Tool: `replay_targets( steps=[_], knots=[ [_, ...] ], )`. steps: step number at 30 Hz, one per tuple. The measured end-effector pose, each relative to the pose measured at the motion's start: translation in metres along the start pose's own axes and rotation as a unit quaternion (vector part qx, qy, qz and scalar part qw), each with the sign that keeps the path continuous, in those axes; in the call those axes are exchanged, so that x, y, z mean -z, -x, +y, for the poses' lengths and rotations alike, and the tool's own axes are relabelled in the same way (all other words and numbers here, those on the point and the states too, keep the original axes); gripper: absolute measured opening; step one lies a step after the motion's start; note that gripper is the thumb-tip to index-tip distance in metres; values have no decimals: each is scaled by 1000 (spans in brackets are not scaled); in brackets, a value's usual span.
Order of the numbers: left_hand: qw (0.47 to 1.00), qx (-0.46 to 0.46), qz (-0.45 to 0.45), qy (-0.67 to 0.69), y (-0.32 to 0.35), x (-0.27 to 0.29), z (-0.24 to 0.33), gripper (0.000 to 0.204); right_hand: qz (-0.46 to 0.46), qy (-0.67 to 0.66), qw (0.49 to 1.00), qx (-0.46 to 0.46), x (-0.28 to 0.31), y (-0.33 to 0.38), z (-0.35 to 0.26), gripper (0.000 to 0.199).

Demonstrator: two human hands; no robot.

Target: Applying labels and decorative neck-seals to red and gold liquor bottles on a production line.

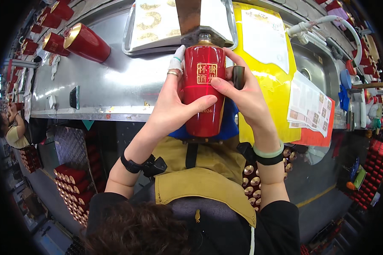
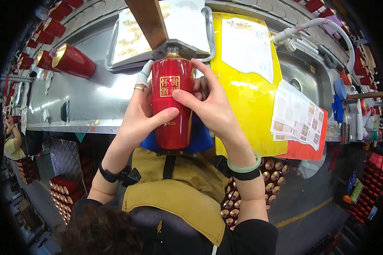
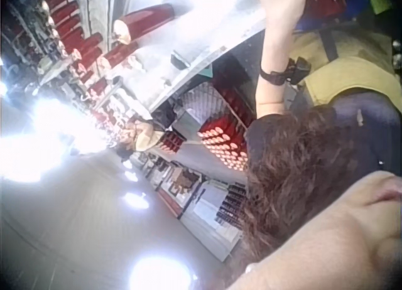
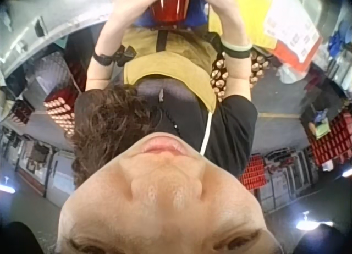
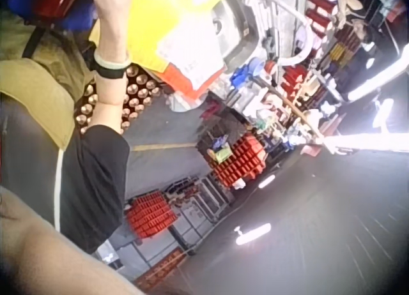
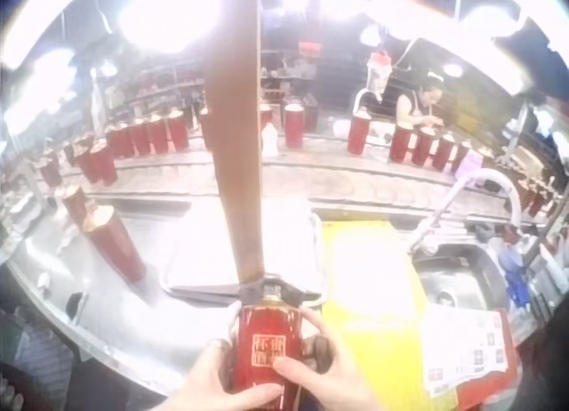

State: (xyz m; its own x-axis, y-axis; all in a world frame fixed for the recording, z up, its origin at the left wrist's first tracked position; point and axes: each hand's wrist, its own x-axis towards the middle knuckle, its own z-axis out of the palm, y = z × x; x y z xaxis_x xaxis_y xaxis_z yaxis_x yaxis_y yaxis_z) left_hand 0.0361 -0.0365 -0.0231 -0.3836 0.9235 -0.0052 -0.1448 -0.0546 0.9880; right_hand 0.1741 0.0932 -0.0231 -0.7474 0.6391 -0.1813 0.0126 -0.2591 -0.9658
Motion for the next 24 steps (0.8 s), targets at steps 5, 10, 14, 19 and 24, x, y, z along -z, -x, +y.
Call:
replay_targets(
  steps=[5, 10, 14, 19, 24],
  knots=[
    [1000, 8, -19, 8, 0, 4, 5, 113, -17, 0, 1000, 6, 8, 0, 3, 84],
    [998, 18, 46, 46, -13, 6, 6, 90, -23, -10, 999, -28, 7, -2, -6, 82],
    [995, 29, 82, 47, -21, 3, 3, 60, -12, -10, 1000, -21, 6, -6, -5, 76],
    [992, 32, 95, 73, -24, 1, 2, 49, 7, 16, 999, -27, 3, -14, -5, 72],
    [991, 56, 105, 69, -24, 6, 1, 44, -16, 44, 999, -23, 11, -12, -15, 70]
  ],
)
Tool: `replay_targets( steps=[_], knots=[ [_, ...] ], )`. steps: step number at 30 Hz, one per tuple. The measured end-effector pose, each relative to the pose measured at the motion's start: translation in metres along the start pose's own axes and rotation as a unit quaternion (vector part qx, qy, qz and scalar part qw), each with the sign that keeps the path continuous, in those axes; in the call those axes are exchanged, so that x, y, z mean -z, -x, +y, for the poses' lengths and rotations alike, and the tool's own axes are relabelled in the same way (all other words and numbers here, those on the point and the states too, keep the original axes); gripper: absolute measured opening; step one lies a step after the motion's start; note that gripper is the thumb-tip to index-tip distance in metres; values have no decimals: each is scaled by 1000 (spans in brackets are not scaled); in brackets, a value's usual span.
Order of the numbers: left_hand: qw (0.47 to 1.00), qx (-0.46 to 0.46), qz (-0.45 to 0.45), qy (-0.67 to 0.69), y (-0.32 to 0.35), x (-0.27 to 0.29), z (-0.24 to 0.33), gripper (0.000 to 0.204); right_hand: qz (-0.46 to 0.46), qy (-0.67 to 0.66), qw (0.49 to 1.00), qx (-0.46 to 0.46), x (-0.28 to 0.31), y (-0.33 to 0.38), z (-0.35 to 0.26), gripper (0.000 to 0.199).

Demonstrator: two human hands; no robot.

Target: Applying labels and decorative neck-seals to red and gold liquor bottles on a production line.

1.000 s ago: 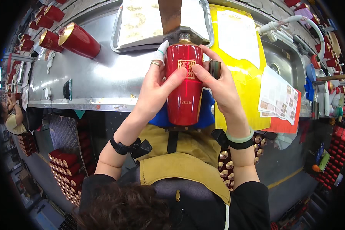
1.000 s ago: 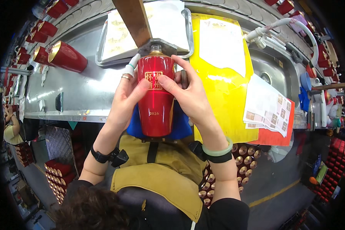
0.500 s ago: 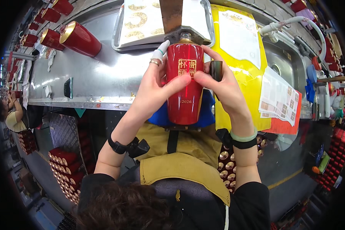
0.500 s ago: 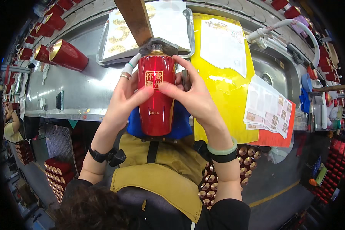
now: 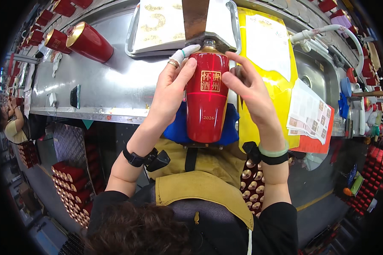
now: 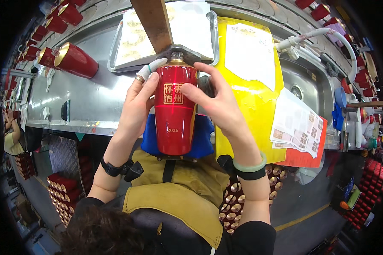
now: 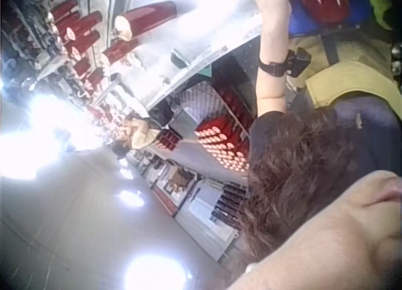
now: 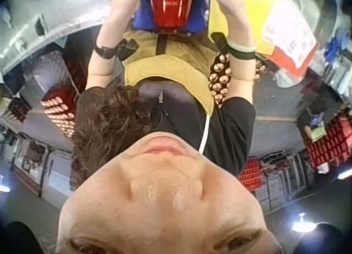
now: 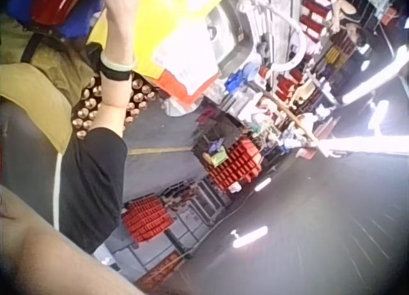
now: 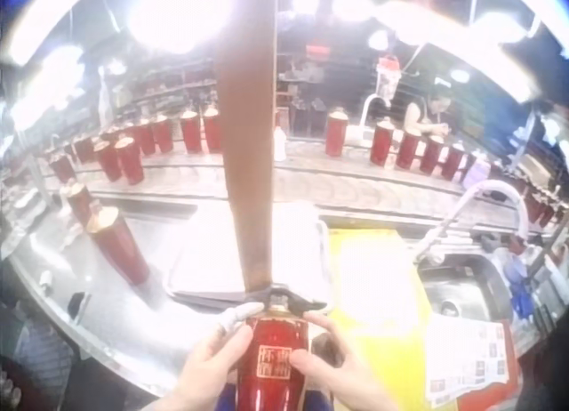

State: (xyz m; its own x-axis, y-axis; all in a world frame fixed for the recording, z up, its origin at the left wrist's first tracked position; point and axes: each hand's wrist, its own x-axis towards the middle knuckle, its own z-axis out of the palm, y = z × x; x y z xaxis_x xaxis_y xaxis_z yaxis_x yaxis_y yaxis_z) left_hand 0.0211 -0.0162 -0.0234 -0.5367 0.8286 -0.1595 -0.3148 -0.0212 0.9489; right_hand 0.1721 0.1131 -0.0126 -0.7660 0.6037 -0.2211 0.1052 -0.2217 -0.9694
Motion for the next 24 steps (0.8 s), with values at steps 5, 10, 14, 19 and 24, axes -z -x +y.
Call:
replay_targets(
  steps=[5, 10, 14, 19, 24],
  knots=[
    [1000, -11, -14, 9, 4, -1, 2, 53, 44, 48, 997, 47, 13, 4, -11, 60],
    [999, 11, -27, 26, 8, 4, 0, 70, 65, 35, 995, 60, 20, 7, -6, 57],
    [992, 23, -115, -46, 28, 8, 0, 97, 81, 25, 994, 63, 17, 9, -3, 54],
    [991, 2, -130, -21, 32, 10, -3, 91, 78, 29, 995, 55, 19, 12, -2, 49],
    [989, 3, -150, -4, 32, 13, -3, 96, 78, 33, 993, 79, 23, 15, -6, 42]
  ],
)
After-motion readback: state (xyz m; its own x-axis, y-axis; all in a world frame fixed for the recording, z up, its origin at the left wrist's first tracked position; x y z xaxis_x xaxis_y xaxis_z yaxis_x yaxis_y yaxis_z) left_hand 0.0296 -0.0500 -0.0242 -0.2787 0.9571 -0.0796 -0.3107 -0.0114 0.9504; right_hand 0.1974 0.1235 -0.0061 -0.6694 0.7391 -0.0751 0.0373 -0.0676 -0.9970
